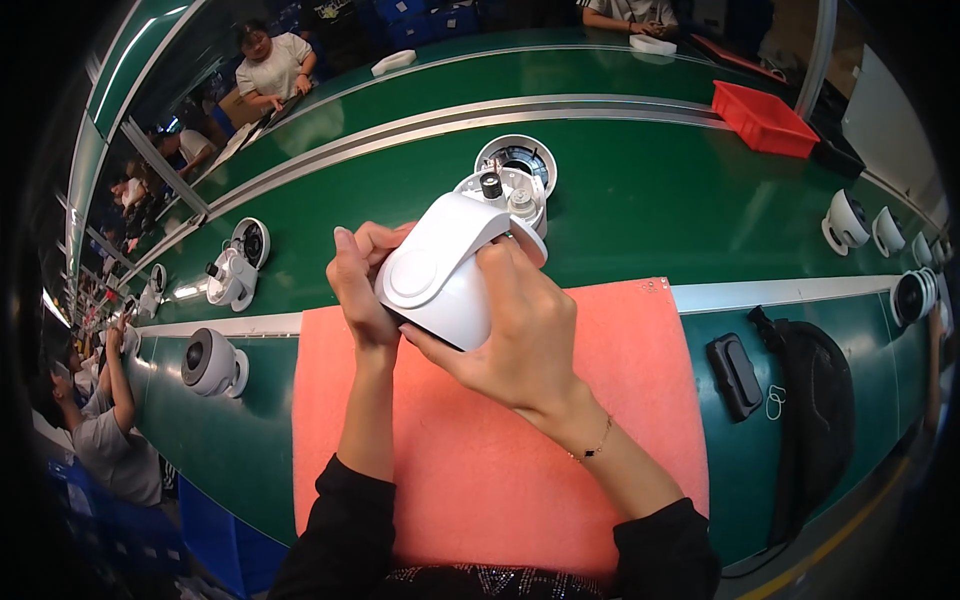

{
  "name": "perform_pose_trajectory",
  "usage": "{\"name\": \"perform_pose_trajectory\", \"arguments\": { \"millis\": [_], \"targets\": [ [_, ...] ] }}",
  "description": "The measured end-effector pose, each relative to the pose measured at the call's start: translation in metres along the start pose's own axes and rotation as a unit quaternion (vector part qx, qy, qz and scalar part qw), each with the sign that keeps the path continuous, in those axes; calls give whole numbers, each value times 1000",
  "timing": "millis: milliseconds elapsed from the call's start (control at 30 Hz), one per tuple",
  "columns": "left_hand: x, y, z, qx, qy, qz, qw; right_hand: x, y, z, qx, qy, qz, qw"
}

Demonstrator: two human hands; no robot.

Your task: Assembling components of spherical security cameras on a production line.

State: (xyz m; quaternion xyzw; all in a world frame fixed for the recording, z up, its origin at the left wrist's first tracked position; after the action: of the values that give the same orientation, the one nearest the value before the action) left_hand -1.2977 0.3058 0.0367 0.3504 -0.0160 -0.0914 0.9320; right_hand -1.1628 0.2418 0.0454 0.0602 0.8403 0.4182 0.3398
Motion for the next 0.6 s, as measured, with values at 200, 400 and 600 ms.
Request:
{"name": "perform_pose_trajectory", "arguments": {
  "millis": [200, 400, 600],
  "targets": [
    [-5, 3, -4, -24, 24, -10, 999, 7, 5, 16, 65, 107, -5, 992],
    [8, -8, -18, -146, -192, 16, 970, 11, 7, 34, 176, 407, 54, 895],
    [-16, -15, -42, -112, -341, 136, 923, 30, 4, -5, -24, 64, 92, 993]
  ]
}}
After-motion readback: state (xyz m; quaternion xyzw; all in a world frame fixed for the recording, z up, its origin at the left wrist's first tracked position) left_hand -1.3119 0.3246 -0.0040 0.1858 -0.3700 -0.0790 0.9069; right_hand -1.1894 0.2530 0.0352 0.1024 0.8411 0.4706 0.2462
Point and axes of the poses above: each hand's wrist, its own y-axis towards the middle knuckle, its own x-axis out of the palm, z = x × y, the point moved 4 cm from there along y, towards the middle knuckle, and after that the axes turned 14 degrees about -z, right-handed, at the moved point
